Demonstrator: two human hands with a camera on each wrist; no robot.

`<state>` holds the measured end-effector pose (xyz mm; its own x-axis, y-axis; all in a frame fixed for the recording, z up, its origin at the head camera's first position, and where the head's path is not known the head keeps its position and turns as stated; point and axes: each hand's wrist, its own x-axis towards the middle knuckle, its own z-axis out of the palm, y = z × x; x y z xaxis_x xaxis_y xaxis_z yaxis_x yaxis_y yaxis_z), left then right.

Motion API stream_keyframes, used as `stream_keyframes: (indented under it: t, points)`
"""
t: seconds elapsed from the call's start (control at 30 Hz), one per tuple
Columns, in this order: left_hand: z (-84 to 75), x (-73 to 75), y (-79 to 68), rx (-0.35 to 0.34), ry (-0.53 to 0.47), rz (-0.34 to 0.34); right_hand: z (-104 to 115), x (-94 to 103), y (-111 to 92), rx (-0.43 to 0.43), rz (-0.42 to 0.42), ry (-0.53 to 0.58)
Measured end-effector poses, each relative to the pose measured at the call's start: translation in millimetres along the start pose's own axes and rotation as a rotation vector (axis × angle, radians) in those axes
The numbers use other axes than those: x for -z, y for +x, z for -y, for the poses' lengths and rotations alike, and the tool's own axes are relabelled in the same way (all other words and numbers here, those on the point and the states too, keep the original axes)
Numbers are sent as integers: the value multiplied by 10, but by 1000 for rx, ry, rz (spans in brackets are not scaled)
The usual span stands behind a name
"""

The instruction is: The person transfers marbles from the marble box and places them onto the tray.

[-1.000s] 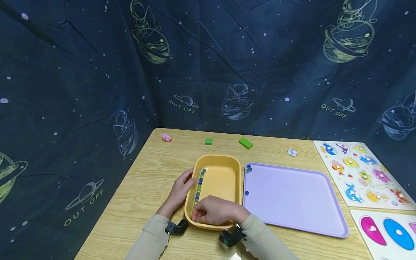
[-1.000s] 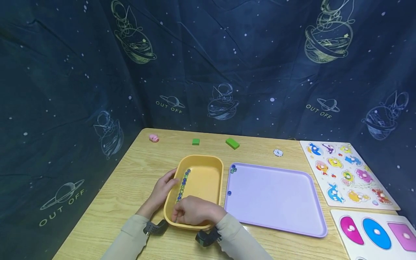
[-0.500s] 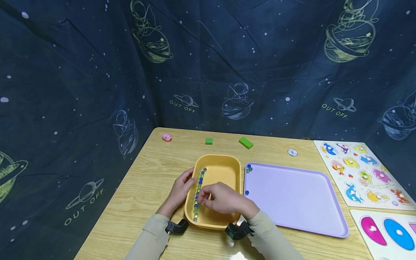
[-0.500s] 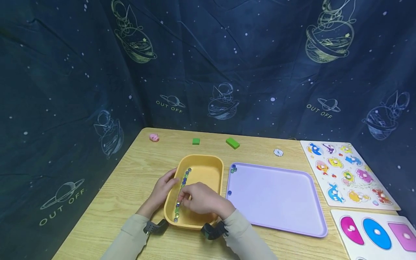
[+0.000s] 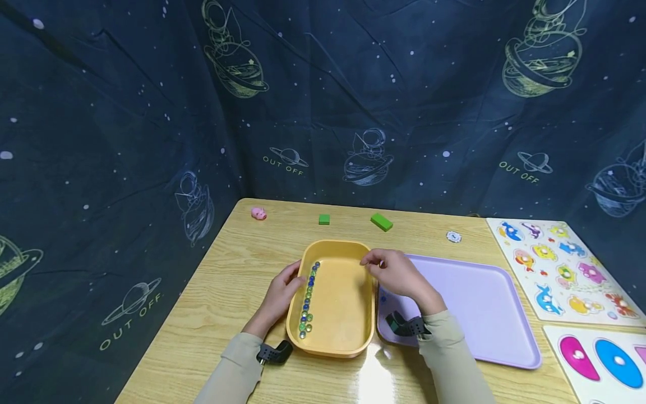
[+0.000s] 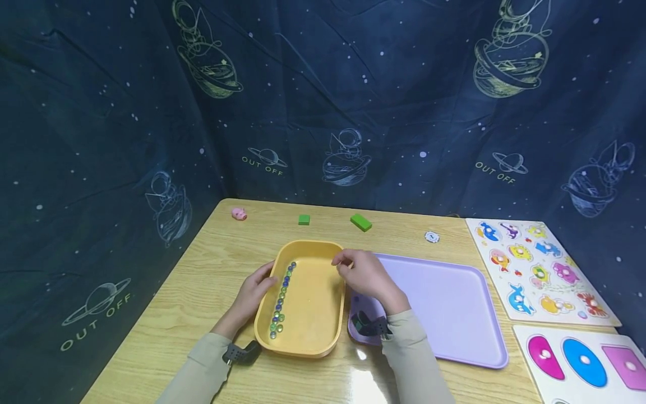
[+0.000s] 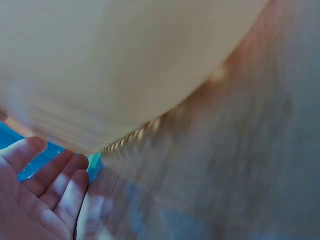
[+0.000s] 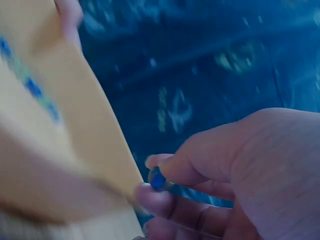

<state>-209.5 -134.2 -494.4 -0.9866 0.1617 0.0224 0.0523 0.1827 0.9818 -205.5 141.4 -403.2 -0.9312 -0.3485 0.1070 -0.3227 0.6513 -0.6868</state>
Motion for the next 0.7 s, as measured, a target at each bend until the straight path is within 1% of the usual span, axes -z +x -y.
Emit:
stream_keyframes:
  t: [0.13,0.33,0.53,0.7]
  points:
    - [9,3,2,-7,17,-7,-252,173,-6,-106,-62,-1]
    - [6,4,-6,-17,18,-3,-534,338,-57,-191,-116,-25]
    - [-1,0,-11,-8,25,-15,-753,397,-99,-262,-121,-22]
    - [1,-5,-9,-9,20,-13,-928,379,-110,-287,-120,-31]
